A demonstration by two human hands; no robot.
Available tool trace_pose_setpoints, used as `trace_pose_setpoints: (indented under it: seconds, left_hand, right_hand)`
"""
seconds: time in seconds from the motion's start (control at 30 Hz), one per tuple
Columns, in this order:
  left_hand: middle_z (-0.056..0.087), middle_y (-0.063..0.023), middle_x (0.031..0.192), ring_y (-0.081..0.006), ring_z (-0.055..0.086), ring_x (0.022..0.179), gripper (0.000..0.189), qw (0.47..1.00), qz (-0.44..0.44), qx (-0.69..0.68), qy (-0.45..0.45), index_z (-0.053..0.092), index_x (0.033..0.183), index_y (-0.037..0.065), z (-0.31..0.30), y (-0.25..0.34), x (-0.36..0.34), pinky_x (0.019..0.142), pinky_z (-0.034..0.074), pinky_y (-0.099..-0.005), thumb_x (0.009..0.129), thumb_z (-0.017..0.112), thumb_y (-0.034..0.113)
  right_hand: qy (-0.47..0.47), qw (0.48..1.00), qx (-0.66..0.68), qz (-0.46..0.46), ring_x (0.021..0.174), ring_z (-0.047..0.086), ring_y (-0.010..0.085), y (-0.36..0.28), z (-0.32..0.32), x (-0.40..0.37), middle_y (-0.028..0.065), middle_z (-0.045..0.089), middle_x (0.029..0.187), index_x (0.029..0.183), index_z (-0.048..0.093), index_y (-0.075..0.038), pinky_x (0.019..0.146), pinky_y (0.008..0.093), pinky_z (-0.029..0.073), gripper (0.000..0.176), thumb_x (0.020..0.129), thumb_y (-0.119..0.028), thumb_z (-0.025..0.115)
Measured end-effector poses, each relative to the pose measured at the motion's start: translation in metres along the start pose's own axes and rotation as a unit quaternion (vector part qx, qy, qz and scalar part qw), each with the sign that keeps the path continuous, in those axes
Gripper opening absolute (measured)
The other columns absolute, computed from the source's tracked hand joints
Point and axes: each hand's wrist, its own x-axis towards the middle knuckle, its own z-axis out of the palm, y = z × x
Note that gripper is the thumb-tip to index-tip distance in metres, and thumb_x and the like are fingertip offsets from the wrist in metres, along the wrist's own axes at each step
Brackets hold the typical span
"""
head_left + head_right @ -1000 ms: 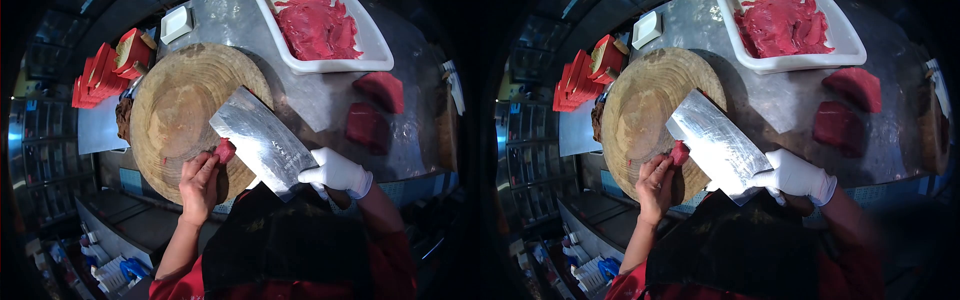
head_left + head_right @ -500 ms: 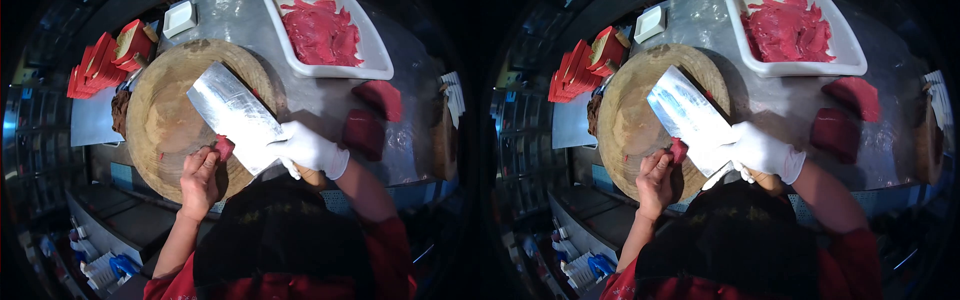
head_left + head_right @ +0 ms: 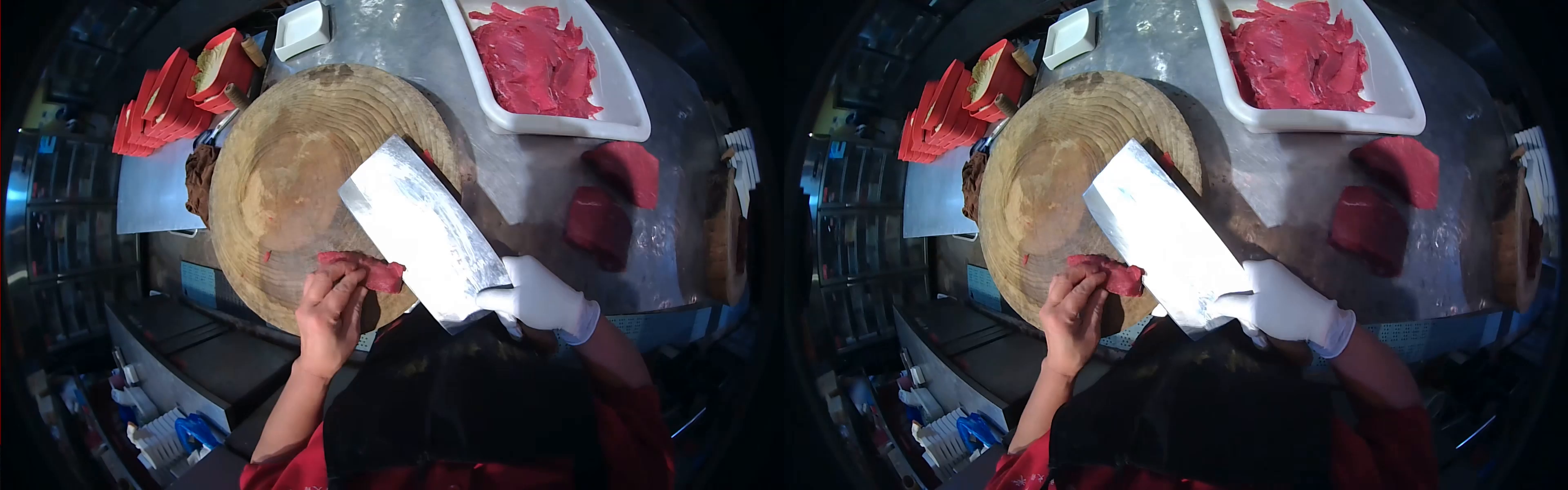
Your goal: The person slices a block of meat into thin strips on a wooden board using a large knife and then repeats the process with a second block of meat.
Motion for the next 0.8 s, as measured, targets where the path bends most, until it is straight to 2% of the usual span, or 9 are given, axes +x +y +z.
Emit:
trace_pose_setpoints:
  seconds: [0.07,0.2,0.3,0.43,0.6,0.7,0.8]
  left_hand:
    - [0.065,-0.0114,0.100,-0.0279,0.064,0.093,0.025,1.000,-0.025,-0.002,0.019,0.073,0.099,0.002,0.003,-0.007,-0.007,0.083,0.051,-0.0347,0.075,0.075,-0.007]
    - [0.065,-0.0112,0.100,-0.0273,0.064,0.093,0.025,0.999,-0.036,-0.010,0.015,0.072,0.097,0.002,0.004,-0.006,-0.004,0.083,0.051,-0.0345,0.074,0.077,-0.006]
    - [0.066,-0.0108,0.099,-0.0275,0.064,0.092,0.025,1.000,-0.006,-0.016,0.016,0.072,0.096,0.002,0.005,-0.009,-0.002,0.083,0.051,-0.0350,0.073,0.077,-0.006]
    - [0.066,-0.0110,0.097,-0.0290,0.064,0.092,0.026,1.000,0.007,-0.013,0.022,0.071,0.096,0.002,0.005,-0.009,0.000,0.081,0.051,-0.0362,0.072,0.077,-0.005]
    - [0.066,-0.0110,0.097,-0.0290,0.064,0.091,0.023,0.999,0.002,-0.027,0.024,0.071,0.095,0.002,0.006,-0.008,-0.001,0.083,0.051,-0.0356,0.074,0.075,-0.008]
    - [0.066,-0.0111,0.097,-0.0291,0.064,0.091,0.022,0.999,0.012,-0.018,0.034,0.072,0.094,0.002,0.008,-0.009,-0.003,0.080,0.052,-0.0367,0.073,0.077,-0.005]
    - [0.066,-0.0104,0.096,-0.0279,0.064,0.090,0.022,0.999,0.016,-0.012,0.047,0.074,0.094,0.003,0.011,-0.015,-0.007,0.078,0.052,-0.0356,0.073,0.078,-0.004]
  right_hand:
    - [0.017,0.997,-0.053,0.055,0.044,0.054,0.0129,0.001,-0.003,-0.004,0.0075,0.057,0.056,0.099,0.063,0.008,0.046,0.0296,0.043,0.024,0.092,-0.014,0.064]
    - [-0.002,0.997,-0.039,0.060,0.045,0.056,0.0141,0.004,-0.007,-0.005,0.0077,0.058,0.056,0.090,0.057,0.008,0.046,0.0301,0.044,0.023,0.091,-0.014,0.064]
    - [-0.010,0.993,-0.075,0.088,0.043,0.055,0.0146,-0.012,-0.004,0.004,0.0075,0.058,0.055,0.090,0.057,0.008,0.046,0.0304,0.044,0.024,0.091,-0.015,0.064]
    - [-0.027,0.994,-0.071,0.074,0.042,0.055,0.0146,-0.018,-0.002,0.016,0.0075,0.057,0.055,0.092,0.058,0.008,0.045,0.0302,0.044,0.024,0.091,-0.015,0.063]
    - [0.002,0.999,0.044,0.000,0.042,0.055,0.0144,-0.018,0.012,0.036,0.0074,0.057,0.057,0.097,0.061,0.007,0.042,0.0300,0.044,0.022,0.092,-0.014,0.064]
    - [-0.005,0.999,0.033,0.007,0.042,0.055,0.0147,-0.025,0.018,0.048,0.0078,0.058,0.060,0.098,0.062,0.007,0.039,0.0301,0.043,0.023,0.093,-0.015,0.065]
    - [-0.011,0.999,0.033,-0.032,0.041,0.055,0.0153,-0.018,0.015,0.046,0.0085,0.060,0.063,0.099,0.062,0.008,0.038,0.0300,0.043,0.024,0.093,-0.015,0.065]
